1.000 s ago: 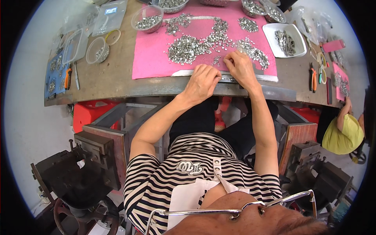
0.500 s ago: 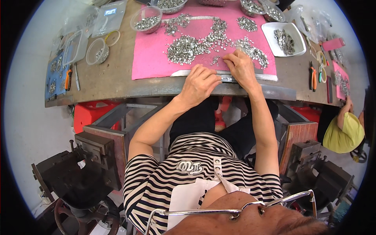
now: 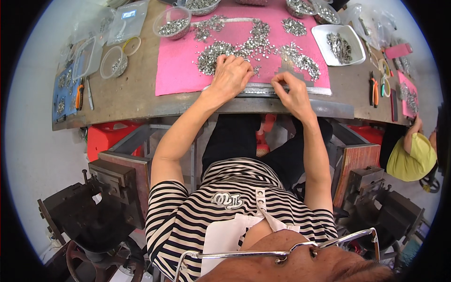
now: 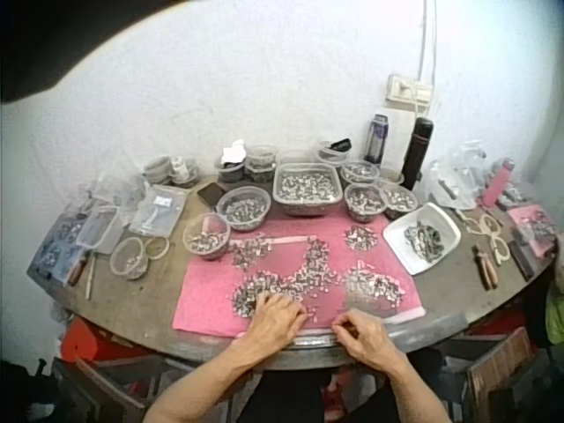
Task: The person holds a metal fixture on the workbench and inserts small metal pieces from the mat into its slot by hand.
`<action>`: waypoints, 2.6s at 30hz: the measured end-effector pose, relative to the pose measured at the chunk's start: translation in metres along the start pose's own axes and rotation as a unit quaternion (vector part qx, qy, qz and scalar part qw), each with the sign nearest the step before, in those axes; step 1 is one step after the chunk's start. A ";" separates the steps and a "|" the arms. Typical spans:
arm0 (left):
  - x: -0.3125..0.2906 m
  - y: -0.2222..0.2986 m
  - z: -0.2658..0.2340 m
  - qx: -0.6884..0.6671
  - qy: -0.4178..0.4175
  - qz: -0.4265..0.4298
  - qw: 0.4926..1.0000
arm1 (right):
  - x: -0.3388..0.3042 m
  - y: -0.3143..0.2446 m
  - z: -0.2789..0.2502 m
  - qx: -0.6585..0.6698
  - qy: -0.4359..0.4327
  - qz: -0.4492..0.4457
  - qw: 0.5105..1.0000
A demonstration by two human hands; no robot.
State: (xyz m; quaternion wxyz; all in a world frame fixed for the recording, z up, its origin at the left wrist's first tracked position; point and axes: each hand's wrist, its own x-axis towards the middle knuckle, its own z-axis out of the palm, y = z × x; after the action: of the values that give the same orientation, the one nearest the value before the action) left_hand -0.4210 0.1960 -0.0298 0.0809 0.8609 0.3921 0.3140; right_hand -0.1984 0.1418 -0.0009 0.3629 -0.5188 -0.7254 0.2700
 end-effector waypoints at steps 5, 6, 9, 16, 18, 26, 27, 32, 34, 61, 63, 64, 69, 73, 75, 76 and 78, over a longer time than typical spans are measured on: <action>0.001 0.000 0.004 0.012 -0.003 0.004 1.000 | -0.025 0.001 0.013 0.032 0.050 -0.054 0.997; 0.001 0.000 0.004 0.015 -0.004 0.009 1.000 | -0.026 0.002 0.015 0.031 0.051 -0.046 0.997; 0.002 0.002 -0.001 0.003 -0.020 0.025 0.999 | -0.026 0.003 0.017 0.001 0.062 -0.072 0.995; 0.001 0.002 0.001 0.000 -0.008 0.027 1.000 | -0.028 -0.002 0.013 -0.115 0.060 -0.152 0.980; -0.003 0.007 -0.001 -0.086 0.005 -0.002 0.996 | -0.029 -0.001 0.011 -0.141 0.067 -0.182 0.971; -0.017 0.052 0.001 -0.203 0.016 -0.040 0.978 | -0.040 0.030 0.019 0.131 0.179 0.037 0.974; -0.019 0.053 0.003 -0.203 0.015 -0.040 0.978 | -0.040 0.029 0.019 0.139 0.176 0.044 0.974; -0.021 0.053 0.012 -0.146 0.025 -0.015 0.989 | -0.040 0.033 0.020 0.191 0.183 0.065 0.962; -0.020 0.054 0.013 -0.144 0.026 -0.010 0.989 | -0.041 0.035 0.020 0.196 0.186 0.069 0.960; -0.044 0.055 0.005 0.028 0.080 0.068 0.994 | -0.040 0.026 0.000 0.120 0.136 0.060 0.982; -0.054 0.048 -0.008 0.022 0.073 0.042 0.996 | -0.043 0.018 -0.017 0.046 0.037 0.008 0.998; -0.062 0.042 -0.014 0.031 0.077 -0.018 0.996 | -0.046 0.011 -0.031 0.005 -0.040 0.051 0.998; -0.070 0.020 -0.012 0.028 0.047 -0.050 0.997 | -0.045 0.020 -0.039 -0.017 -0.062 0.000 0.998; -0.066 0.022 -0.003 -0.041 0.057 -0.041 0.997 | -0.067 0.019 -0.039 -0.032 -0.019 -0.065 0.997; -0.057 0.028 -0.002 -0.092 0.061 -0.029 0.994 | -0.080 0.005 -0.049 -0.041 -0.007 -0.052 0.998; -0.046 0.036 -0.001 -0.109 0.045 -0.020 0.993 | -0.089 0.001 -0.059 -0.040 0.006 -0.035 0.999; -0.019 0.057 0.012 -0.144 0.017 0.001 0.989 | -0.116 -0.005 -0.087 -0.051 0.044 -0.001 0.998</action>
State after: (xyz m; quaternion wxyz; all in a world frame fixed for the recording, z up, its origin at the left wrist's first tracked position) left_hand -0.3878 0.1447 -0.0268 0.1964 0.8353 0.3430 0.3822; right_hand -0.1081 0.0316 0.0260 0.3675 -0.5470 -0.7225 0.2093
